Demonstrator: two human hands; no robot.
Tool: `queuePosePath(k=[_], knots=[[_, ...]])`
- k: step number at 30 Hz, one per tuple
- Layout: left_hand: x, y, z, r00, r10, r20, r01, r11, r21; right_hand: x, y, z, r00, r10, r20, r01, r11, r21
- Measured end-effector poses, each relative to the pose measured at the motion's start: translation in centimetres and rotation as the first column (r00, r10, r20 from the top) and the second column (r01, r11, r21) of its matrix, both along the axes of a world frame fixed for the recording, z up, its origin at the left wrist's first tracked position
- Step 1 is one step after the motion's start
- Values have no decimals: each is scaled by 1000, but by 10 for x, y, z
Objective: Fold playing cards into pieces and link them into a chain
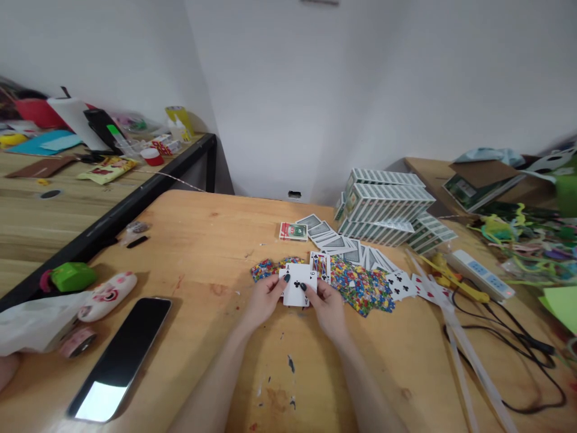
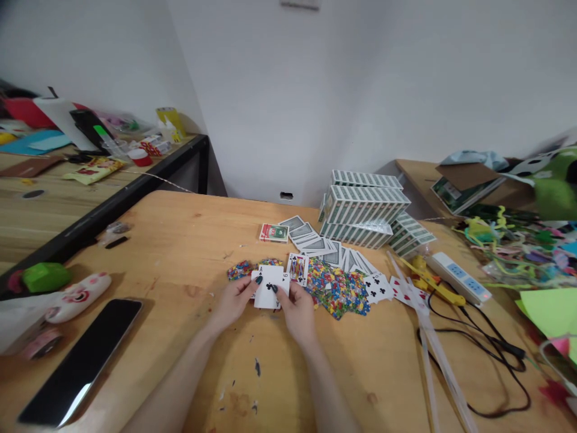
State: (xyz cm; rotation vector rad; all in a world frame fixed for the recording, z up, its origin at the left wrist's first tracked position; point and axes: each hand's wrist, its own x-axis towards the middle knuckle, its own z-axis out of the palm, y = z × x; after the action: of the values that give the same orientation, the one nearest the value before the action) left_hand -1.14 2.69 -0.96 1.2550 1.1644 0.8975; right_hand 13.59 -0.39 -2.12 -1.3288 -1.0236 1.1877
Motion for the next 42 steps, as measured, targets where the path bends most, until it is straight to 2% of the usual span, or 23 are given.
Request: queuePosePath(k=[6, 17, 20, 22, 23, 24, 27, 35, 39, 42], knots=[[-1, 1, -6, 1000, -11, -1, 11, 1000, 11, 1, 0, -2, 1000, -4, 27, 4, 1000, -2], [0, 1, -6, 1000, 2, 21, -2, 1000, -3, 0, 0, 0, 1000, 0, -27, 0, 1000, 7], [-1, 1, -5, 984, 68, 162, -57, 995, -77, -1, 0, 2, 999, -29, -46, 30, 999, 25], [-4, 0, -2, 934, 127, 334, -61, 977, -202, 0, 0, 3, 997, -36, -65, 38, 999, 28], [-7, 0, 0, 889, 165, 426, -47, 961, -273, 0, 1, 3, 996, -34, -79, 36, 999, 25], [-9, 0, 2, 855, 149, 497, 29, 943, -332, 1, 1, 3, 995, -29, -94, 31, 999, 21], [-16, -2, 7, 801, 160, 577, 114, 905, -409, 3, 1, 1, 991, -19, -136, 21, 1000, 8], [-21, 0, -2, 796, 49, 603, 222, 903, -367, 6, 2, -4, 991, -4, -135, 2, 1000, -14], [-20, 2, -1, 820, 46, 571, 195, 914, -354, 6, 2, -4, 994, 28, -107, -30, 999, -20], [-16, 2, 1, 867, 67, 493, 115, 937, -330, 5, 2, -2, 995, 58, -79, -60, 998, -17]])
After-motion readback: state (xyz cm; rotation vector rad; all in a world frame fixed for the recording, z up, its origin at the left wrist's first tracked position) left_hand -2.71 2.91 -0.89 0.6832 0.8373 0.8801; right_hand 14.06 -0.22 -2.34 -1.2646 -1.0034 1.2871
